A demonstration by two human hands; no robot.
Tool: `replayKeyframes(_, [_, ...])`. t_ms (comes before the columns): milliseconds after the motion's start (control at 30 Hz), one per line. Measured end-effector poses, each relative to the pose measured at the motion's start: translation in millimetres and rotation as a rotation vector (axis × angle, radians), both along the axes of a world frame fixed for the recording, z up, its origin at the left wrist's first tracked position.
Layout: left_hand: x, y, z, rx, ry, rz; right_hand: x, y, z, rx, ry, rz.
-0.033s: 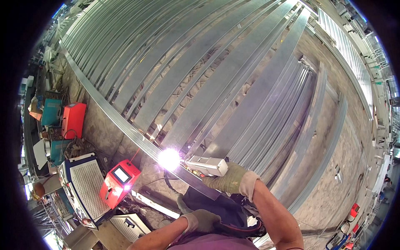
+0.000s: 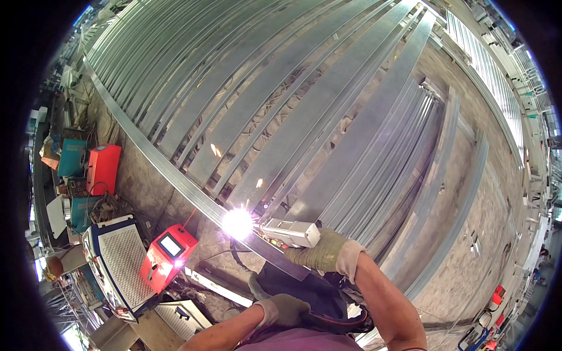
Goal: The person welds a long metal frame using a handheld welding torch, moving steadily along the seam to join metal bars. After completing the weld, the person walks away from the frame.
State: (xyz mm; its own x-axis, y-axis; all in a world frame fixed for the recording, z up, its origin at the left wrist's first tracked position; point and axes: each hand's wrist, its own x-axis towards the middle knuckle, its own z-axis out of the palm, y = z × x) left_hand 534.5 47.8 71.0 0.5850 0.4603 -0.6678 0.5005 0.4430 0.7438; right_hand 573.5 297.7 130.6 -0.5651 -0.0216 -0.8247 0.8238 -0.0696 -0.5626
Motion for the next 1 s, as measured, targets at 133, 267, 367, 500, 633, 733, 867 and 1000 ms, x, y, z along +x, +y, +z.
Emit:
replayKeyframes(133, [-2,5,6,-0.019,0.004,-0.025,0,0,3,0.02,0.032,0.008])
replayKeyframes(267, [-2,6,5,-0.027,-0.005,-0.032,6,-3,-7,0.03,0.082,-0.007])
replayKeyframes(367, [-1,6,5,-0.031,-0.002,-0.04,3,-2,-1,0.017,0.049,-0.011])
replayKeyframes(500, [0,3,1,-0.028,-0.009,-0.031,5,-6,-6,0.015,0.04,-0.033])
replayKeyframes(633, [2,-3,-4,0.007,-0.022,-0.003,6,-7,-5,0.001,0.044,-0.057])
replayKeyframes(733, [4,-6,-8,0.046,-0.035,0.011,9,-8,-11,-0.033,-0.021,-0.044])
replayKeyframes(867, [3,-7,-12,0.041,-0.036,-0.007,16,-13,0,0.041,0.005,-0.145])
replayKeyframes(1000, [4,-5,-13,0.066,-0.053,-0.036,26,-1,19,-0.022,0.039,-0.256])
